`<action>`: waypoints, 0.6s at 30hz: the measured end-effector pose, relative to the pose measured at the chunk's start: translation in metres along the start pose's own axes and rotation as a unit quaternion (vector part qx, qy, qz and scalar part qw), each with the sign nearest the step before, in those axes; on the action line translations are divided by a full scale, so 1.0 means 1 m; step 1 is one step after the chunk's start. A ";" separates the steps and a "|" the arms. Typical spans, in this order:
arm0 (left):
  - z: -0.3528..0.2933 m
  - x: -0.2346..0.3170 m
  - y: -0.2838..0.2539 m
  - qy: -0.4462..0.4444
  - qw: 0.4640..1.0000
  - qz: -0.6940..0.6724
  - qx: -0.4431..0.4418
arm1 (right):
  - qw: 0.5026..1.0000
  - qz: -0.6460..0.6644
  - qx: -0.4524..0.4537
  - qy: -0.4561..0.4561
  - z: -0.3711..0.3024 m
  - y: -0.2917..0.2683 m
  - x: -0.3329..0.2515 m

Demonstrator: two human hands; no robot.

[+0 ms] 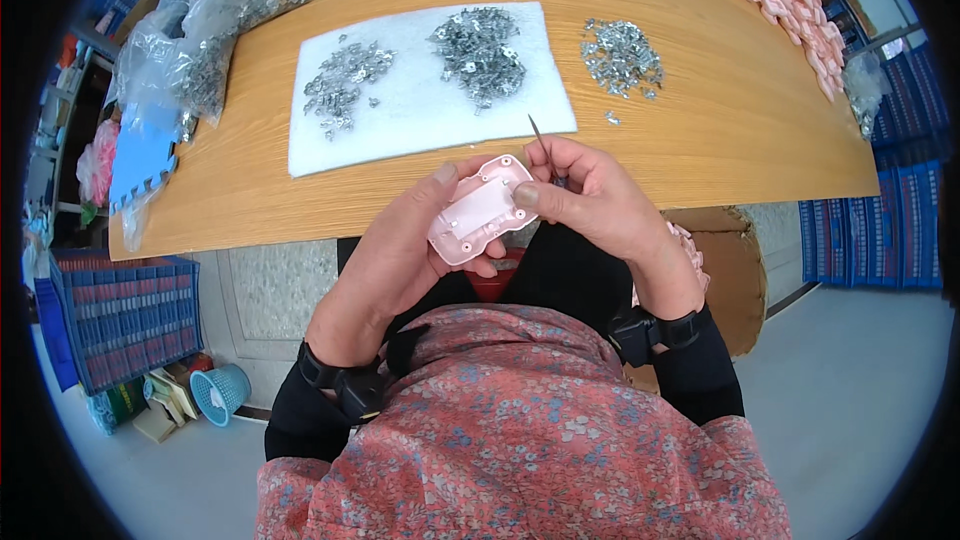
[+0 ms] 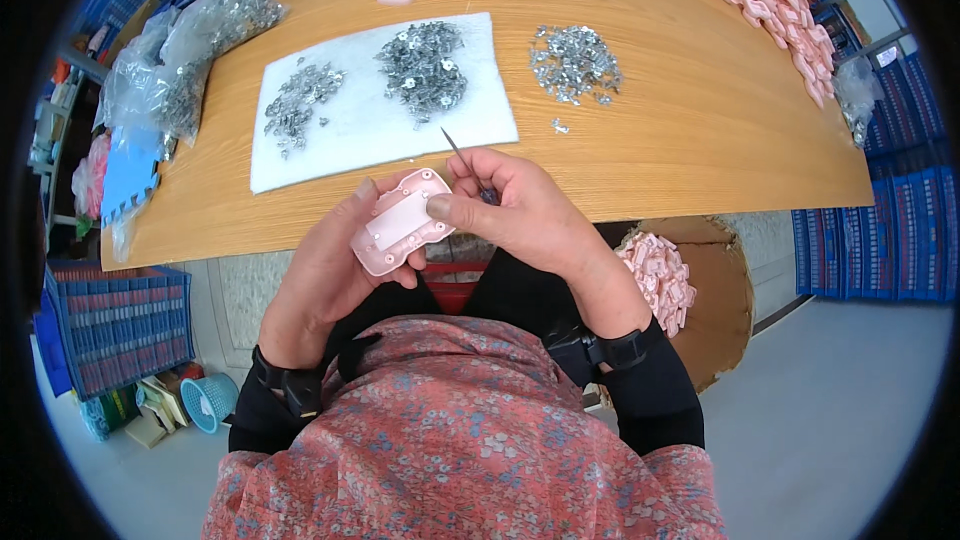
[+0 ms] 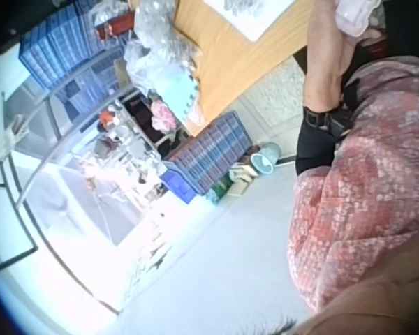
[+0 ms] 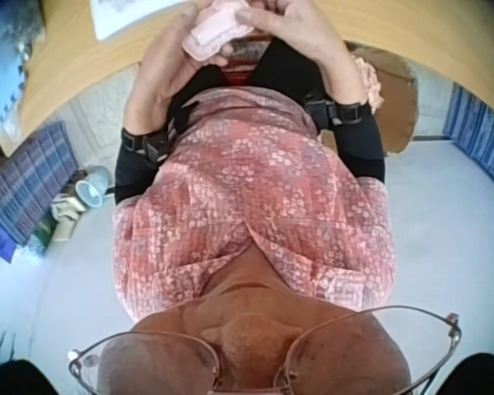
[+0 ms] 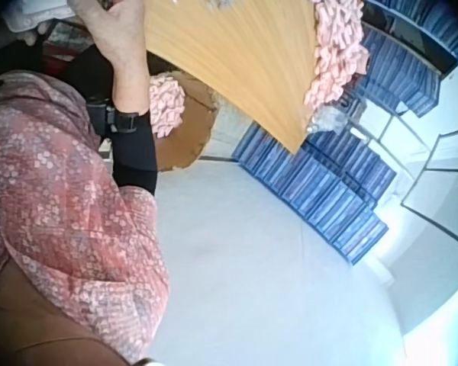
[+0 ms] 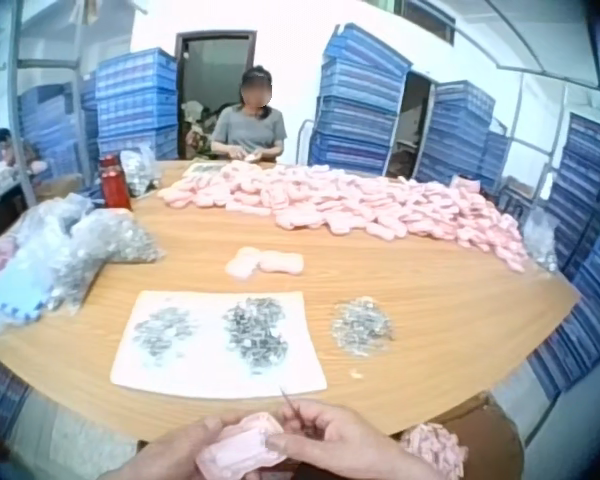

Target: The person sits at a wooden table and uses a small metal tool to insert metal fasteners into pink plastic housings. They pick up a housing, insert a fastener into a slot, and then place the completed unit on the table. The process is repeated for multiple units.

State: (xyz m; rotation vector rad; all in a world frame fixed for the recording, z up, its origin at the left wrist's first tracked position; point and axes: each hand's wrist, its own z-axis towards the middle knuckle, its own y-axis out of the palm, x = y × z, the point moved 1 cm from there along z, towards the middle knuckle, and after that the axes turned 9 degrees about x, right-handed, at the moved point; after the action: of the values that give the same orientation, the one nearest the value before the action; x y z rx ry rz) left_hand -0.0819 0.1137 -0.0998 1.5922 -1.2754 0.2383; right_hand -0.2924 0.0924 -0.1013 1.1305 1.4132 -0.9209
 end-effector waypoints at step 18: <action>0.004 -0.023 0.026 0.028 0.995 0.073 -0.058 | 0.997 0.030 0.069 0.034 -0.041 -0.013 0.002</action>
State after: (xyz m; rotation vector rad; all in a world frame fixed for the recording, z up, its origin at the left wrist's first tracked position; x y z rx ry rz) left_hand -0.1141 0.1274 -0.1023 1.3854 -1.3399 0.2929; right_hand -0.3154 0.1283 -0.0976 1.3116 1.3783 -0.9567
